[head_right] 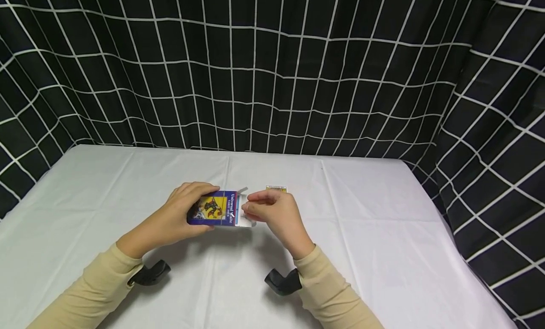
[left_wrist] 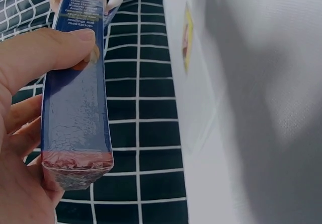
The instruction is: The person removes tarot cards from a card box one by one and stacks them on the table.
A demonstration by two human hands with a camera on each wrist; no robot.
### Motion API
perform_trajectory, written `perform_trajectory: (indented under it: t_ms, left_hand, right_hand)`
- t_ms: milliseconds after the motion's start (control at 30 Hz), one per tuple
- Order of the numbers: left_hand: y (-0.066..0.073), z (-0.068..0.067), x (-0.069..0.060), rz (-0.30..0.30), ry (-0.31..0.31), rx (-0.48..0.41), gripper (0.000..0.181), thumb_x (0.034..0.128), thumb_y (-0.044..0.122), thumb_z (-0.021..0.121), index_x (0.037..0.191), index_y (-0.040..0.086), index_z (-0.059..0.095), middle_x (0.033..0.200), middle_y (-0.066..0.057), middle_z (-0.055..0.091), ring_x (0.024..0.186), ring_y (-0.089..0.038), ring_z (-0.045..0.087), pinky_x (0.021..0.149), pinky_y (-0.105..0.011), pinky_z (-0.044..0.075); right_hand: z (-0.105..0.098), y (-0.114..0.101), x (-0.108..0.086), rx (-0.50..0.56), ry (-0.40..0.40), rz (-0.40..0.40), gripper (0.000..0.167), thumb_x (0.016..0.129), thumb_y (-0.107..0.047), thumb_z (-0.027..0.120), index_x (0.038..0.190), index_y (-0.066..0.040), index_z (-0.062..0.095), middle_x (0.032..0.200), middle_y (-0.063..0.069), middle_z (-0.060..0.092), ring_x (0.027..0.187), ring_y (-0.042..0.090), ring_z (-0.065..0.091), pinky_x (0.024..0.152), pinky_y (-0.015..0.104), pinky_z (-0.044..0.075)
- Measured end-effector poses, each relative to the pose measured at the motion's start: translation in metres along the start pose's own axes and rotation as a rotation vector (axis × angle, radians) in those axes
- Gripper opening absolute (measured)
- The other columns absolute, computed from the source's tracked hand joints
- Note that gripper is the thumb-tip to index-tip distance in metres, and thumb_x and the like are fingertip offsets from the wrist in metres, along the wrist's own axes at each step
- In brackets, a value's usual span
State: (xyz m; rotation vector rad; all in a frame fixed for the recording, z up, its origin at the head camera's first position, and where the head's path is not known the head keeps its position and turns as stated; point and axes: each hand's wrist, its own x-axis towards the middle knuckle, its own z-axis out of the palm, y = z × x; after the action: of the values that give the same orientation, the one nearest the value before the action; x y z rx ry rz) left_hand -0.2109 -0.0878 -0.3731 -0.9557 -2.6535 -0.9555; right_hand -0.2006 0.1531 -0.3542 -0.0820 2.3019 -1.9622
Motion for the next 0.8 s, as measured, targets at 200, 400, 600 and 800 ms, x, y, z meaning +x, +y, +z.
perform_trajectory:
  t_ms: [200, 400, 600, 800]
  left_hand:
    - [0.001, 0.0019, -0.0005, 0.016, -0.002, 0.0, 0.073, 0.0756, 0.015, 0.084, 0.14, 0.008, 0.051, 0.14, -0.009, 0.056, 0.13, -0.029, 0.047, 0.111, -0.054, 0.034]
    - [0.0024, 0.003, -0.0005, 0.021, -0.004, -0.001, 0.072, 0.076, 0.016, 0.084, 0.14, 0.008, 0.051, 0.141, -0.009, 0.055, 0.131, -0.03, 0.046, 0.112, -0.054, 0.033]
    - [0.0044, 0.0031, -0.0008, 0.026, -0.006, -0.006, 0.072, 0.0759, 0.015, 0.084, 0.14, 0.008, 0.051, 0.141, -0.01, 0.055, 0.132, -0.03, 0.045, 0.112, -0.054, 0.033]
    - [0.0053, 0.003, -0.0009, 0.029, -0.009, -0.005, 0.072, 0.0766, 0.016, 0.083, 0.14, 0.008, 0.051, 0.141, -0.01, 0.055, 0.132, -0.03, 0.045, 0.112, -0.053, 0.032]
  right_hand:
    - [0.0024, 0.003, 0.0008, 0.02, 0.0, 0.0, 0.032, 0.086, -0.004, 0.073, 0.112, 0.013, 0.065, 0.095, 0.012, 0.072, 0.08, 0.01, 0.072, 0.079, 0.028, 0.06]
    - [0.0047, 0.0058, 0.0029, 0.022, 0.028, 0.014, 0.03, 0.085, -0.004, 0.074, 0.109, 0.012, 0.066, 0.093, 0.011, 0.072, 0.078, 0.011, 0.073, 0.077, 0.028, 0.06]
    - [0.0074, 0.0082, 0.004, 0.002, 0.063, 0.018, 0.027, 0.082, -0.005, 0.076, 0.104, 0.009, 0.067, 0.084, 0.005, 0.072, 0.074, 0.01, 0.072, 0.074, 0.028, 0.061]
    - [0.0081, 0.0091, 0.0043, -0.001, 0.075, 0.008, 0.027, 0.081, -0.003, 0.077, 0.102, 0.011, 0.066, 0.079, 0.004, 0.07, 0.071, 0.008, 0.07, 0.072, 0.027, 0.061]
